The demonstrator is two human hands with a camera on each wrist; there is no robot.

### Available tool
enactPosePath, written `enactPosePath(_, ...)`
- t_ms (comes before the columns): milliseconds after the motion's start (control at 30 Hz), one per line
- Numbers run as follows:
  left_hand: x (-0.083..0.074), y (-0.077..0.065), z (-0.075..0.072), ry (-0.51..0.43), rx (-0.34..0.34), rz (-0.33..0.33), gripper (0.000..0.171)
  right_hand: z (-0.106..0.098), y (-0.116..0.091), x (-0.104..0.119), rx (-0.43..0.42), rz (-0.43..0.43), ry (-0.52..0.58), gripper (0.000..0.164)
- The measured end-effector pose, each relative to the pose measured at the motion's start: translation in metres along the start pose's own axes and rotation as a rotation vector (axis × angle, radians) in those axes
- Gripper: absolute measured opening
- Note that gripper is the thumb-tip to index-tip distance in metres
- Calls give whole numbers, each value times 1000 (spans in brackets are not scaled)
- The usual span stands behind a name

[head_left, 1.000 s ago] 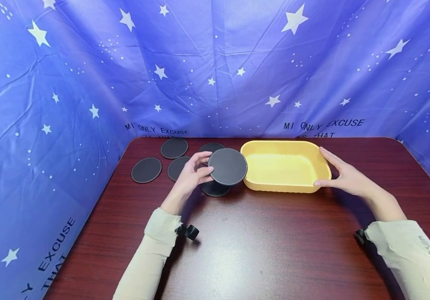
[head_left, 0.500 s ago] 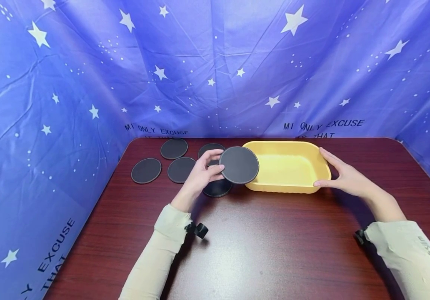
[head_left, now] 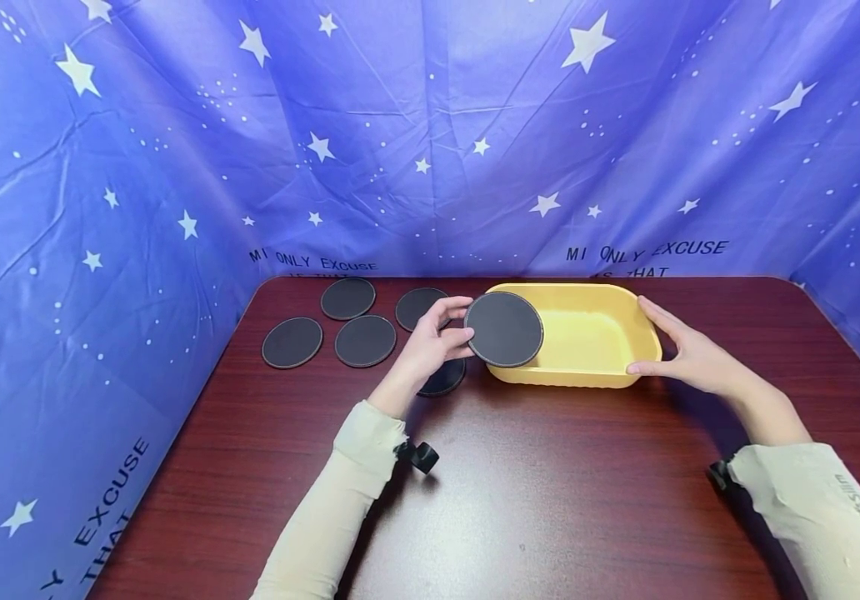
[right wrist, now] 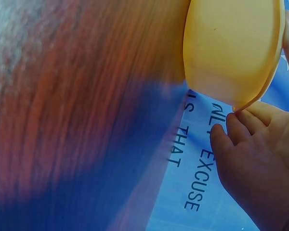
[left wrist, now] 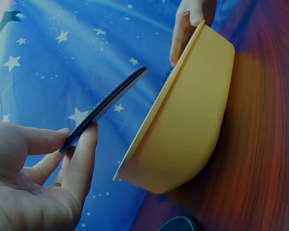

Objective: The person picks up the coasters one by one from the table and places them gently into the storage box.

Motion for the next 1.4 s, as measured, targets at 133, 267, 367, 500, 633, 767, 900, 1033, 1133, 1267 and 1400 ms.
enactPosePath(133,1,6,9,2,8,-7,49,0,0,0,-2,-10,-12,104)
enactPosePath(267,1,11,16,2,11,-14,50,0,0,0,-7,-15,-16,104)
enactPosePath(367,2,15,20,3,14,-17,49,0,0,0,-9,-15,-17,104)
enactPosePath(500,2,19,25,10,21,-14,48,0,0,0,-9,-14,-14,104)
enactPosePath(633,3,23,28,14,27,-11,48,0,0,1,-11,-21,-9,104)
enactPosePath(767,3,26,32,21,29,-7,48,1,0,2,-14,-31,-9,104)
enactPosePath(900,2,30,37,14,38,-2,49,0,0,2,-16,-27,-13,104)
enactPosePath(1033,2,34,43,0,40,-6,48,1,0,1,-18,-25,-11,104)
enactPosePath(1133,2,38,48,-3,41,-8,48,0,0,1,-20,-26,-10,104)
enactPosePath(1267,3,42,55,-4,49,3,48,1,0,2,-21,-29,-14,104)
enactPosePath(1400,5,46,61,-6,48,-7,47,1,0,2,-23,-34,-13,104)
Point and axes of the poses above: each hand's wrist, its own y-axis towards the middle knuckle, its own z-axis out of the palm, x = y × z, the point moved 5 cm from there along y, towards the middle knuckle, and after that the axes turned 5 degrees about x, right-handed, at the moved point
